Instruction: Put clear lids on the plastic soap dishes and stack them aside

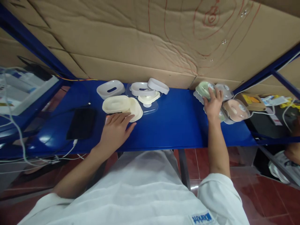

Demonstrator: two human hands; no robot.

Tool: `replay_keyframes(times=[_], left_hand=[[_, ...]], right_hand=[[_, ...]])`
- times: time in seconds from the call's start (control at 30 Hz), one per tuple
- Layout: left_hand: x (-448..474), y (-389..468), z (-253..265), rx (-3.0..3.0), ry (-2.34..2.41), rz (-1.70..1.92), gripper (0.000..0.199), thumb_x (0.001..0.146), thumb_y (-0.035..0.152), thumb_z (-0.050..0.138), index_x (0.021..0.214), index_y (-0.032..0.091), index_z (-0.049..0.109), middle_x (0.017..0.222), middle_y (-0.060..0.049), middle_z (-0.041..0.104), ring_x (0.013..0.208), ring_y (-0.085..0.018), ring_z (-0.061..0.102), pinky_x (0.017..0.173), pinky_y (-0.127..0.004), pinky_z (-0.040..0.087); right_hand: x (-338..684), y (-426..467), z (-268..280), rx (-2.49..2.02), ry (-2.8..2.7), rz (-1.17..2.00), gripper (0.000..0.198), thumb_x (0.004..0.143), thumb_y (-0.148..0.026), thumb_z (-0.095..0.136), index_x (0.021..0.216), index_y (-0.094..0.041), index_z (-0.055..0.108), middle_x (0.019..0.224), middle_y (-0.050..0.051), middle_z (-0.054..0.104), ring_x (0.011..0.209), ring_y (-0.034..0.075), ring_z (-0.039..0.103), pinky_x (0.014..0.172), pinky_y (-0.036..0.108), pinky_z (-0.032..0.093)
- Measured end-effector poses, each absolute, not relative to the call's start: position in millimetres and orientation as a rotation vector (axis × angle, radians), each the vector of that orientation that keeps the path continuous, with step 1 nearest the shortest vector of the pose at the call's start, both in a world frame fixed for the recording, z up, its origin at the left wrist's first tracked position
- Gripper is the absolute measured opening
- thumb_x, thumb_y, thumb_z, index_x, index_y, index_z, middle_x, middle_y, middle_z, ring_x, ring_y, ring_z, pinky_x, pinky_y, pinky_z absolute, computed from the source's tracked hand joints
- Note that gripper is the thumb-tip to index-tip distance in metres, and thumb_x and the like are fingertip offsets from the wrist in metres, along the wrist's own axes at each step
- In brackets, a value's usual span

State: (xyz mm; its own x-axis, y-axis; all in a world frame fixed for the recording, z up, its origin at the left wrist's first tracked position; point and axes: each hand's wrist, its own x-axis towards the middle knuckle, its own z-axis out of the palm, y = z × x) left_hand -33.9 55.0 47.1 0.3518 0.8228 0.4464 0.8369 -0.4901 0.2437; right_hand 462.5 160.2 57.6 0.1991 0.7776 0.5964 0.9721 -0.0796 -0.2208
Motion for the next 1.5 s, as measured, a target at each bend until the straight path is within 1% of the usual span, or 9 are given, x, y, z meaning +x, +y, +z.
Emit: replay_keyframes(times=[0.2, 0.3, 0.47, 0.63, 0.8, 0.93, 1.07, 1.3, 1.5], left_hand=[[-12, 56, 34, -2.643, -1.589, -0.595, 0.036, 0.104, 0.015, 0.053, 0.136, 0.014, 0.069, 0.128, -0.02, 0.076, 0.121, -0.039, 0.071, 0.112, -0.062, 0.05], [-6, 52, 27, -2.714, -1.528, -0.605, 0.059, 0.096, -0.002, 0.046, 0.151, 0.016, 0.06, 0.131, -0.016, 0.076, 0.122, -0.034, 0.072, 0.113, -0.055, 0.052], [10, 33, 21, -2.969, -1.263, -0.65, 0.082, 0.092, -0.009, 0.04, 0.168, 0.022, 0.039, 0.158, -0.016, 0.06, 0.146, -0.029, 0.06, 0.121, -0.049, 0.052], [19, 20, 23, -3.132, -0.896, -0.735, 0.08, 0.095, -0.01, 0.033, 0.166, 0.025, 0.04, 0.173, -0.014, 0.044, 0.163, -0.023, 0.04, 0.127, -0.045, 0.049], [8, 20, 22, -2.99, -1.134, -0.742, 0.047, 0.104, 0.008, 0.051, 0.148, 0.02, 0.062, 0.161, -0.016, 0.058, 0.154, -0.034, 0.053, 0.129, -0.061, 0.042], [-1, 15, 16, -2.986, -1.168, -0.729, 0.028, 0.109, 0.022, 0.057, 0.133, 0.021, 0.071, 0.154, -0.013, 0.065, 0.136, -0.032, 0.067, 0.123, -0.058, 0.047], [-4, 11, 11, -2.976, -1.168, -0.773, 0.025, 0.11, 0.02, 0.053, 0.128, 0.02, 0.071, 0.154, -0.012, 0.066, 0.135, -0.029, 0.068, 0.122, -0.055, 0.047], [-4, 8, 11, -2.963, -1.179, -0.756, 0.027, 0.109, 0.016, 0.052, 0.128, 0.02, 0.071, 0.155, -0.012, 0.065, 0.135, -0.029, 0.067, 0.124, -0.054, 0.044], [-2, 7, 9, -2.953, -1.189, -0.749, 0.032, 0.107, 0.01, 0.05, 0.128, 0.021, 0.071, 0.156, -0.012, 0.064, 0.136, -0.03, 0.066, 0.124, -0.056, 0.045]], right_hand=[[471, 191, 50, -2.013, -1.546, -0.408, 0.059, 0.099, -0.025, 0.074, 0.154, -0.009, 0.06, 0.16, 0.036, 0.05, 0.157, 0.039, 0.038, 0.123, 0.067, 0.026], [446, 182, 49, -2.027, -1.547, -0.489, 0.067, 0.103, -0.033, 0.068, 0.163, -0.011, 0.049, 0.17, 0.033, 0.039, 0.163, 0.044, 0.027, 0.123, 0.074, 0.02], [362, 160, 45, -1.515, -2.139, -0.272, 0.051, 0.112, -0.038, 0.044, 0.157, -0.017, 0.055, 0.163, 0.019, 0.055, 0.155, 0.033, 0.047, 0.126, 0.059, 0.037], [296, 161, 36, -1.237, -2.398, -0.06, 0.052, 0.113, -0.034, 0.035, 0.159, -0.022, 0.054, 0.161, 0.014, 0.059, 0.153, 0.032, 0.051, 0.126, 0.059, 0.04], [269, 179, 33, -1.129, -2.496, 0.007, 0.051, 0.114, -0.031, 0.034, 0.158, -0.021, 0.056, 0.157, 0.013, 0.063, 0.15, 0.03, 0.052, 0.125, 0.054, 0.038], [262, 181, 32, -1.136, -2.513, 0.002, 0.041, 0.113, -0.041, 0.046, 0.14, -0.024, 0.071, 0.137, 0.013, 0.073, 0.134, 0.031, 0.06, 0.119, 0.054, 0.038], [271, 167, 41, -1.116, -2.521, 0.047, 0.036, 0.111, -0.045, 0.052, 0.122, -0.023, 0.078, 0.13, 0.014, 0.073, 0.128, 0.031, 0.063, 0.114, 0.051, 0.041], [303, 100, 64, -1.183, -2.538, 0.219, 0.031, 0.113, -0.043, 0.05, 0.129, -0.025, 0.069, 0.136, 0.011, 0.074, 0.129, 0.028, 0.067, 0.109, 0.046, 0.049], [336, 67, 47, -1.412, -2.434, 0.057, 0.028, 0.113, -0.041, 0.051, 0.125, -0.025, 0.071, 0.128, 0.01, 0.078, 0.123, 0.031, 0.071, 0.1, 0.047, 0.051]])
